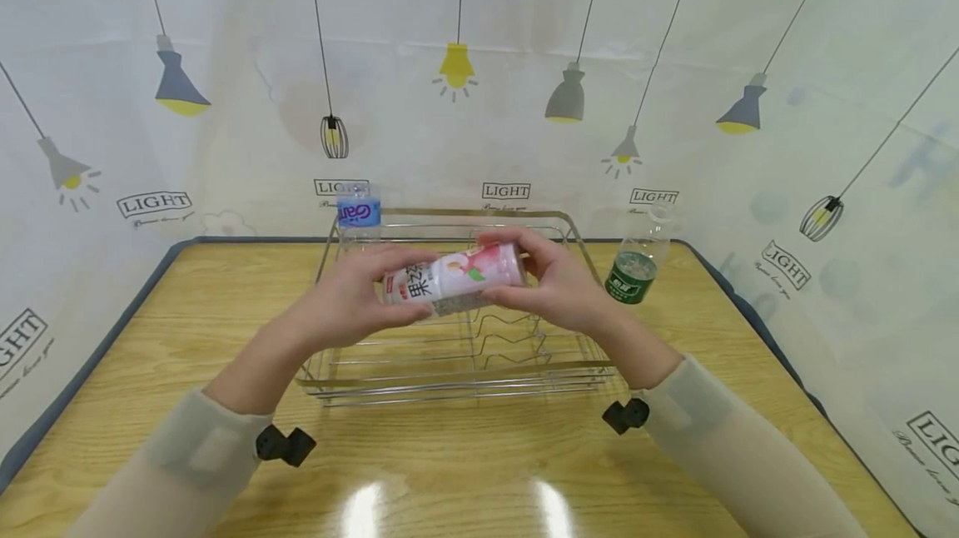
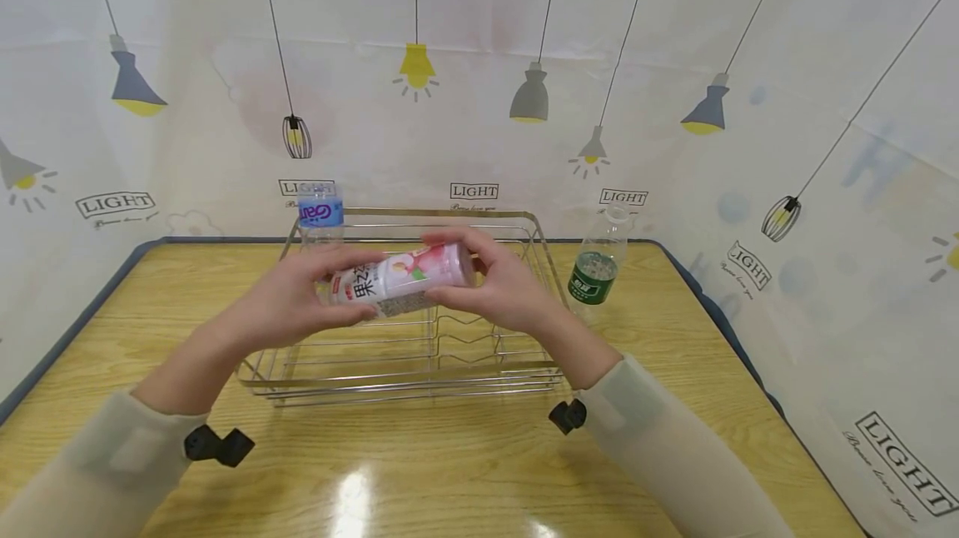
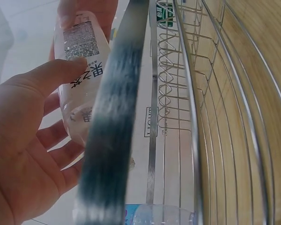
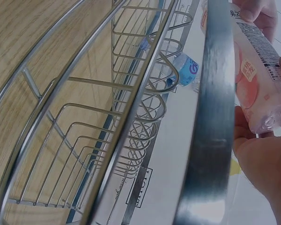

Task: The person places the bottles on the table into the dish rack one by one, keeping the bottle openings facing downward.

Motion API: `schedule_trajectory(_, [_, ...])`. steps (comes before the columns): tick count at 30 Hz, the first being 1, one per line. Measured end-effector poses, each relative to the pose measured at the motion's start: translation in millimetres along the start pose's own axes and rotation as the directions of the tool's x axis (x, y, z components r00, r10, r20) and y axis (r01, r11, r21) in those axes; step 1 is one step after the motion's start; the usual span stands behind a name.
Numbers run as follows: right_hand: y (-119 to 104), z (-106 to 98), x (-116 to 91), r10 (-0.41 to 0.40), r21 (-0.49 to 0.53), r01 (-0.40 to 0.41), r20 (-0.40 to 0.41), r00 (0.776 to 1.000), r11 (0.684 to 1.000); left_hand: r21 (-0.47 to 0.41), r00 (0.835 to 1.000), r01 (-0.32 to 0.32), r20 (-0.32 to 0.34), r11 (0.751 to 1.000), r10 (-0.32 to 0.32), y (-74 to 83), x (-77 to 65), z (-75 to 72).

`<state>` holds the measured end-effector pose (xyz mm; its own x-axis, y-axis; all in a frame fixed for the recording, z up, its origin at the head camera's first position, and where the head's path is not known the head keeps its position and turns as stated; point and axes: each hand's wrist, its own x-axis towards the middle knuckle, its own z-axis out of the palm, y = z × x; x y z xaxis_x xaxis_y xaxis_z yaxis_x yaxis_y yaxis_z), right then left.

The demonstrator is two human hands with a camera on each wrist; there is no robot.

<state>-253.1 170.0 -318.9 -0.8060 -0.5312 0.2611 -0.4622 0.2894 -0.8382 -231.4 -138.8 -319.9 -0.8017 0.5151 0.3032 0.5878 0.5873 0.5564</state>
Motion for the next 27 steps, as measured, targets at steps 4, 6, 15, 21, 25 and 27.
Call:
schedule_trajectory(4, [-0.7,0.2,1.4,0.001,0.037,-0.001,-0.005,1.0,0.999,-0.018,1.0,0.013,-0.007,1.0,-0.013,-3.0,-1.5,3.3])
schedule_trajectory(6, [-0.9,0.0,2.3,-0.011,0.053,0.011,-0.011,1.0,0.999,-0.042,1.0,0.019,-0.011,0.999,-0.019,-4.4,-1.7,4.8])
schedule_trajectory(15, [-0.8,-0.9,7.0,-0.106,0.146,0.114,-0.064,0.992,0.983,-0.228,0.992,0.115,-0.017,0.967,-0.122,-9.0,-2.8,11.1])
schedule_trajectory(21, [-0.2,2.1,8.2,-0.123,0.176,0.132,-0.063,0.99,0.976,-0.4,0.99,0.12,-0.017,0.909,-0.138,-13.8,-0.9,15.3])
schedule_trajectory(25, [-1.5,6.7,8.7,-0.077,0.166,0.082,-0.041,0.996,0.983,-0.459,0.987,0.128,-0.028,0.879,-0.159,-13.7,0.5,18.6])
schedule_trajectory(27, [-1.5,10.3,9.9,-0.055,0.169,0.059,-0.032,0.998,0.984,-0.486,0.986,0.126,-0.036,0.865,-0.163,-12.5,1.4,21.2])
